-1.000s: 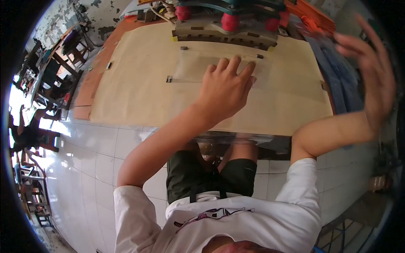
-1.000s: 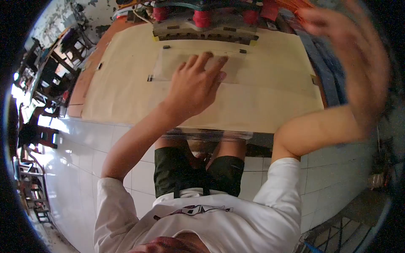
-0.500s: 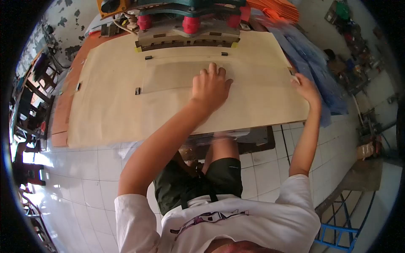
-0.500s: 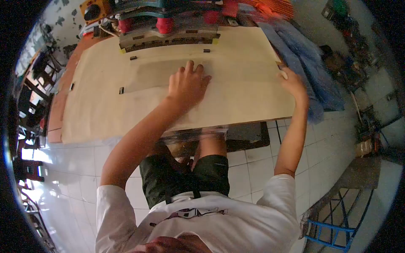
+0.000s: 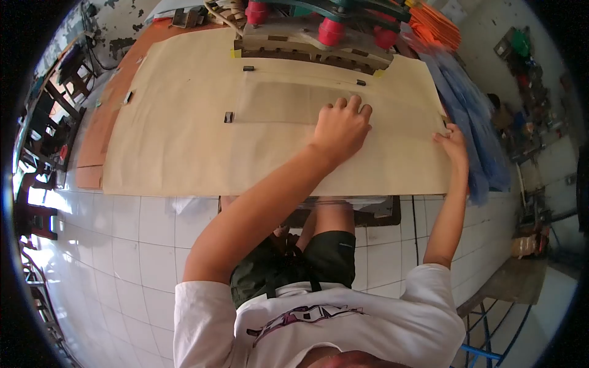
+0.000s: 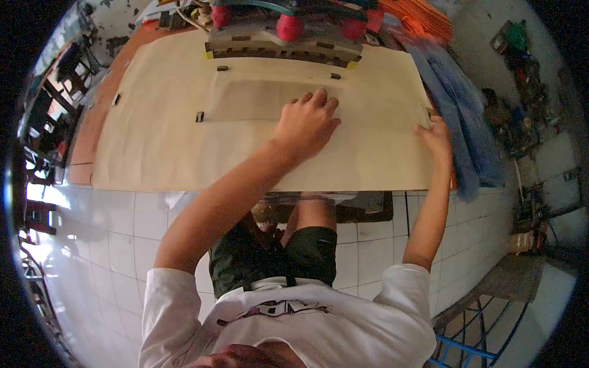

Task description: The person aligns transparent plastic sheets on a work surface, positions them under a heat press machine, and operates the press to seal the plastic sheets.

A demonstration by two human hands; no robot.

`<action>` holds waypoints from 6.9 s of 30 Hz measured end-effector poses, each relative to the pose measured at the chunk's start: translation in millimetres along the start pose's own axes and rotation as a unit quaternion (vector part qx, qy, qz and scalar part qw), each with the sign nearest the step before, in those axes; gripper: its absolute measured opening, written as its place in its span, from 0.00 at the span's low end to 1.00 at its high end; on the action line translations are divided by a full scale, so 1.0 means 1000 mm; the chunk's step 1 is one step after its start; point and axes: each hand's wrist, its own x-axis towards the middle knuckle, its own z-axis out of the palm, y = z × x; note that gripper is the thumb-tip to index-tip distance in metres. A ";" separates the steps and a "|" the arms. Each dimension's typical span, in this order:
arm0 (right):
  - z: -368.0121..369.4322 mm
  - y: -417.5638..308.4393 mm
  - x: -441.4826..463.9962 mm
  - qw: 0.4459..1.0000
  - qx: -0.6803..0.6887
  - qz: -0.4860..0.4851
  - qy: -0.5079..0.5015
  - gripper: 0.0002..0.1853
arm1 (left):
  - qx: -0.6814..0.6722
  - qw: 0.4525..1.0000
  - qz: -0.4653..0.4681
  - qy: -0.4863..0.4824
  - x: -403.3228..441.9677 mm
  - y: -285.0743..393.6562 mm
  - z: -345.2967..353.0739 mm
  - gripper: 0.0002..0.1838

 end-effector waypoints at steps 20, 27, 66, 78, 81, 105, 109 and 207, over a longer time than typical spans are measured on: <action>-0.004 -0.159 -0.080 0.899 0.135 -0.345 -0.233 0.36 | 0.090 0.992 0.062 -0.063 -0.009 0.014 -0.004 0.16; 0.047 -0.136 -0.051 0.890 0.068 -0.340 -0.295 0.34 | 0.121 0.988 0.080 -0.060 -0.008 0.013 -0.003 0.11; 0.107 -0.158 -0.063 0.909 0.052 -0.403 -0.090 0.13 | -0.082 0.969 0.148 -0.178 -0.040 -0.168 -0.119 0.23; 0.103 -0.167 -0.066 0.930 0.168 -0.316 -0.085 0.22 | -0.109 0.976 0.119 -0.147 -0.038 -0.173 -0.116 0.18; 0.104 -0.162 -0.063 0.942 0.238 -0.197 -0.129 0.27 | -0.120 0.971 0.105 -0.179 -0.038 -0.177 -0.115 0.20; 0.095 -0.175 -0.057 0.846 0.416 -0.069 -0.326 0.17 | -0.130 0.972 0.108 -0.165 -0.036 -0.175 -0.115 0.20; 0.091 -0.176 -0.055 0.845 0.378 -0.011 -0.377 0.16 | -0.136 0.968 0.087 -0.193 -0.036 -0.175 -0.115 0.20; 0.084 -0.153 -0.059 0.873 0.257 -0.303 -0.284 0.39 | -0.429 0.845 -0.319 -0.030 -0.035 -0.176 -0.100 0.22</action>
